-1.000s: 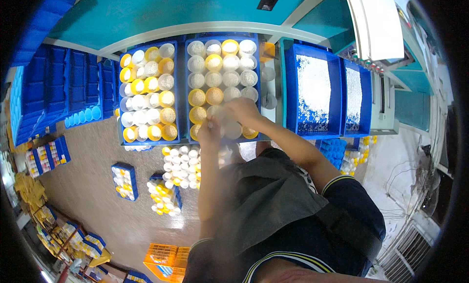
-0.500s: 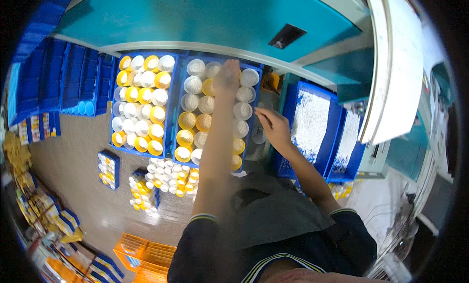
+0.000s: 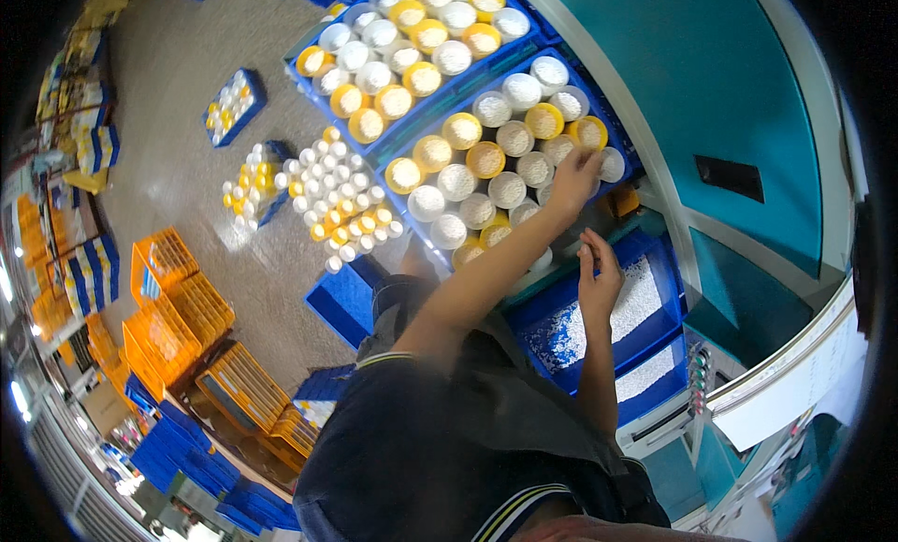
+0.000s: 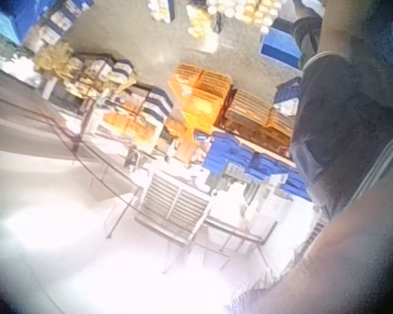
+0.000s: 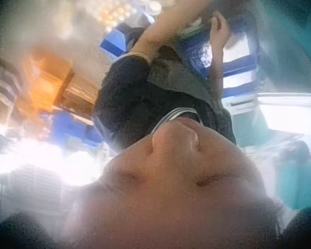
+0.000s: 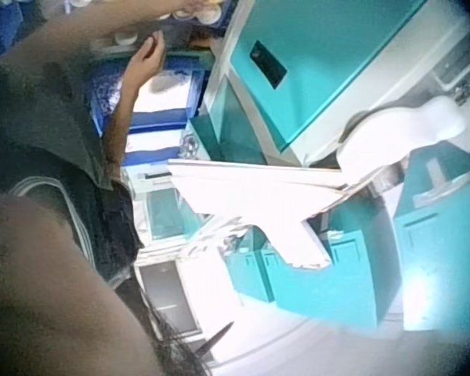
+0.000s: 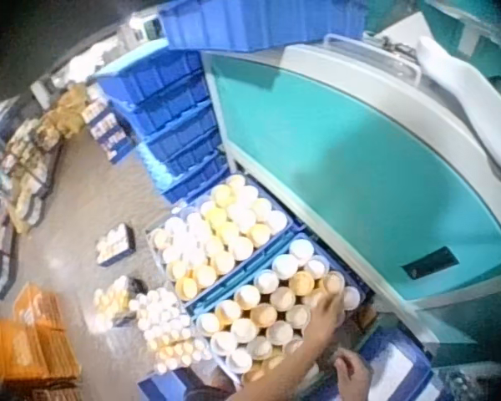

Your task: The person operates a control panel with a red pen, then moves to the floor to sort white pellets from yellow-lidded containers into clear containers. They repeatedly pick up containers, pour pellets, and place them back into blue trays.

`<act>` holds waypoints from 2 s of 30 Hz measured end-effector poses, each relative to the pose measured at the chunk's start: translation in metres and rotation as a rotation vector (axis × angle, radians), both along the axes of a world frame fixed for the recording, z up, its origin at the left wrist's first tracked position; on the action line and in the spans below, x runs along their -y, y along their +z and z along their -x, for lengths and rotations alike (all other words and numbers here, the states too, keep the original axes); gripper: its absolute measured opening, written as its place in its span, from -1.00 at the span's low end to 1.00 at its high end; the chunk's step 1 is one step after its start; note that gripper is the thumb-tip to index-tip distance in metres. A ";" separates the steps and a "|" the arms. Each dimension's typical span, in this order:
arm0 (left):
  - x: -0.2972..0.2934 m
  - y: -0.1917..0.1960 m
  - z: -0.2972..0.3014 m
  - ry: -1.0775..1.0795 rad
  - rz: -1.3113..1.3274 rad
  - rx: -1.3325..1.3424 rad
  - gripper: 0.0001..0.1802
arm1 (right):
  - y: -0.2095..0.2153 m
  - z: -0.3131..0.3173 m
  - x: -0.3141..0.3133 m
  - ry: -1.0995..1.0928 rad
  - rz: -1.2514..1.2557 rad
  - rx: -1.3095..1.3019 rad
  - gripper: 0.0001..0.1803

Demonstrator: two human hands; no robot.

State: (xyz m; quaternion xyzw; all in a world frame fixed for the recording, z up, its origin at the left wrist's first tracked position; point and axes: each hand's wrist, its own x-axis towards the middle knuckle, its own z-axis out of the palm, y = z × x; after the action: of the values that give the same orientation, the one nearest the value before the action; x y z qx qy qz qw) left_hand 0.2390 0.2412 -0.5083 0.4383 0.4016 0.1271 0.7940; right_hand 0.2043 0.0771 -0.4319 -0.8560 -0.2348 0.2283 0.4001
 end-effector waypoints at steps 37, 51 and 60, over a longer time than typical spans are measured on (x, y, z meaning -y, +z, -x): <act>-0.018 -0.144 1.051 0.860 0.015 -0.831 -0.61 | -0.020 0.572 -0.222 0.864 0.121 0.072 -0.53; 0.333 -0.249 0.965 0.706 0.357 -1.049 -0.62 | -0.078 0.605 -0.280 1.448 0.142 0.225 -0.41; 0.505 -0.228 0.899 0.587 0.230 -1.273 -0.59 | -0.100 0.683 -0.222 1.887 0.262 0.314 -0.39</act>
State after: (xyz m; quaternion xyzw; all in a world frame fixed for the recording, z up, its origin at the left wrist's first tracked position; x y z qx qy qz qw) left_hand -0.6601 -0.2636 -0.7363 0.2145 0.9000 0.0117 0.3792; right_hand -0.4784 0.2986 -0.5322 -0.3737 -0.8494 0.3633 -0.0827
